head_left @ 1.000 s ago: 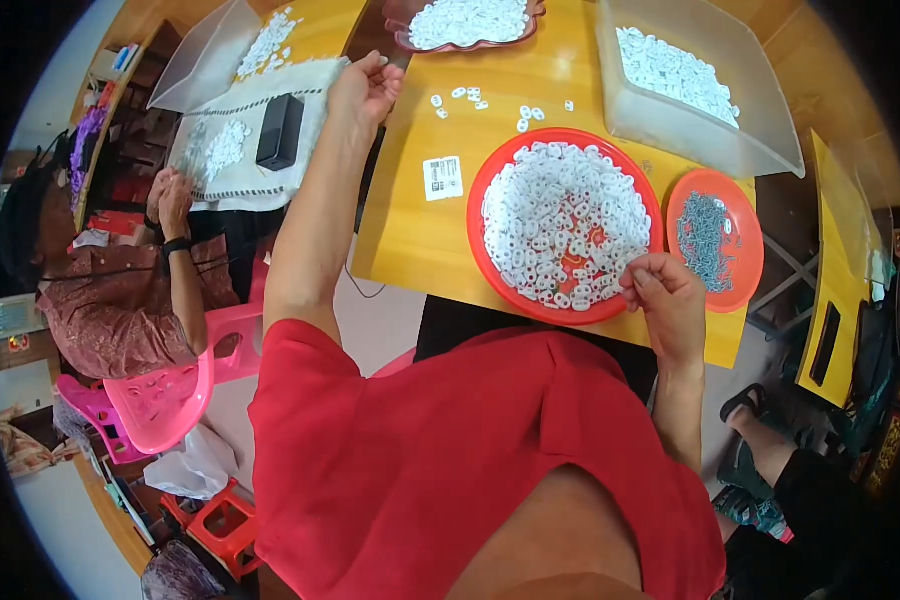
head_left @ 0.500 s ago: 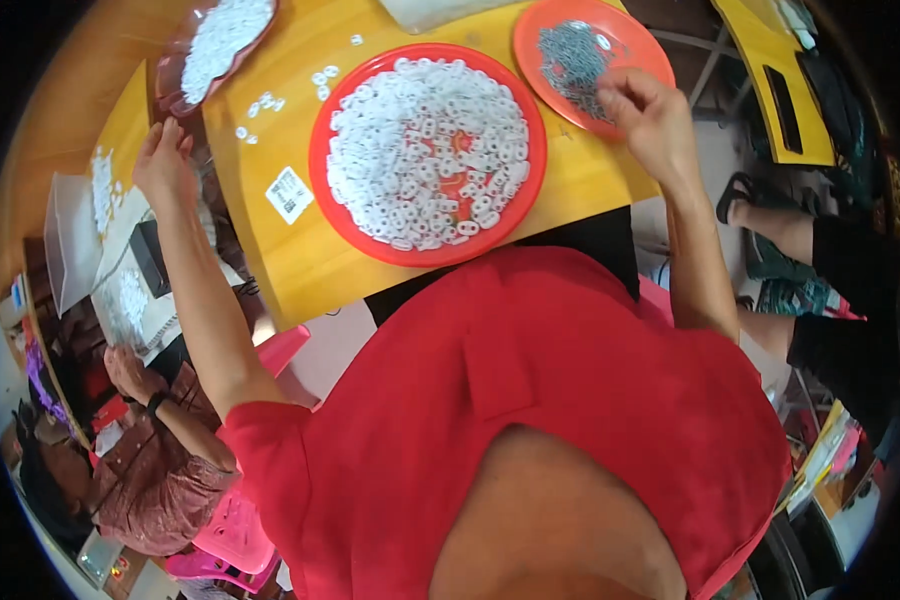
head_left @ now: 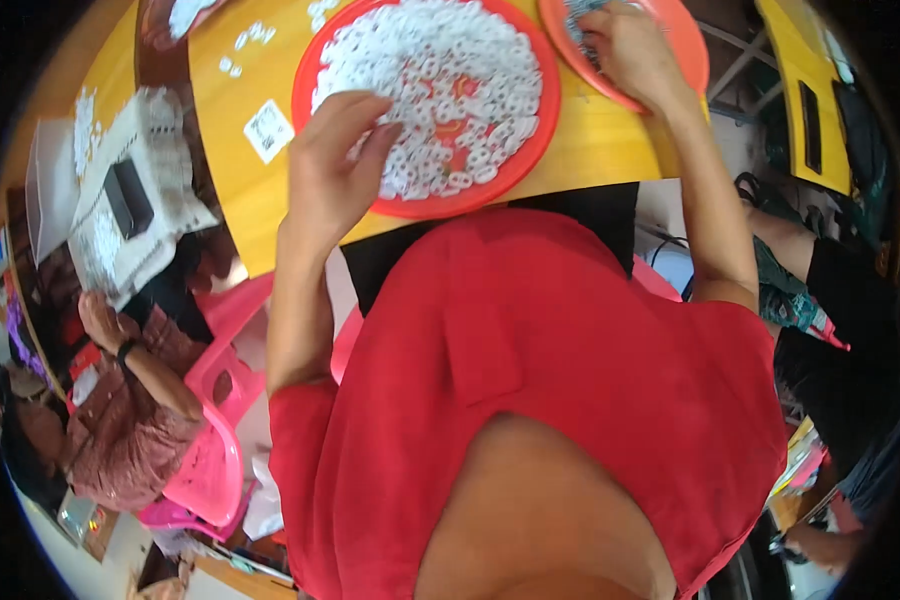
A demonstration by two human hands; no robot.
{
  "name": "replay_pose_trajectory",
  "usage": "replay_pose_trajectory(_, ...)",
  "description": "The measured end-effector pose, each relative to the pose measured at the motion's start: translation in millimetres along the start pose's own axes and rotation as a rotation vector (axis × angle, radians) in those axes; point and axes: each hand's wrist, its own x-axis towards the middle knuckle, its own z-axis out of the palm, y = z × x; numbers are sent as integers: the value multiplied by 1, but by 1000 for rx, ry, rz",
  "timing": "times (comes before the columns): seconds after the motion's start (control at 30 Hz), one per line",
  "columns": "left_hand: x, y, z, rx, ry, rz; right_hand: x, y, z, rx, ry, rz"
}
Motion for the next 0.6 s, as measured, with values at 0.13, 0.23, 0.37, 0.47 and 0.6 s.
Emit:
replay_pose_trajectory(0.13,6,-2,16,-7,-38,63,2,14,-17,-986,91,-693)
replay_pose_trajectory(0.23,10,-4,25,49,-61,142,1,22,-27,-910,134,-720)
replay_pose_trajectory(0.37,19,-11,37,120,-90,249,-1,33,-34,-891,161,-818)
replay_pose_trajectory(0.47,26,-11,49,165,-164,252,-9,35,-31,-869,240,-825)
replay_pose_trajectory(0.6,32,-8,64,236,-203,213,-14,37,-29,-716,224,-634)
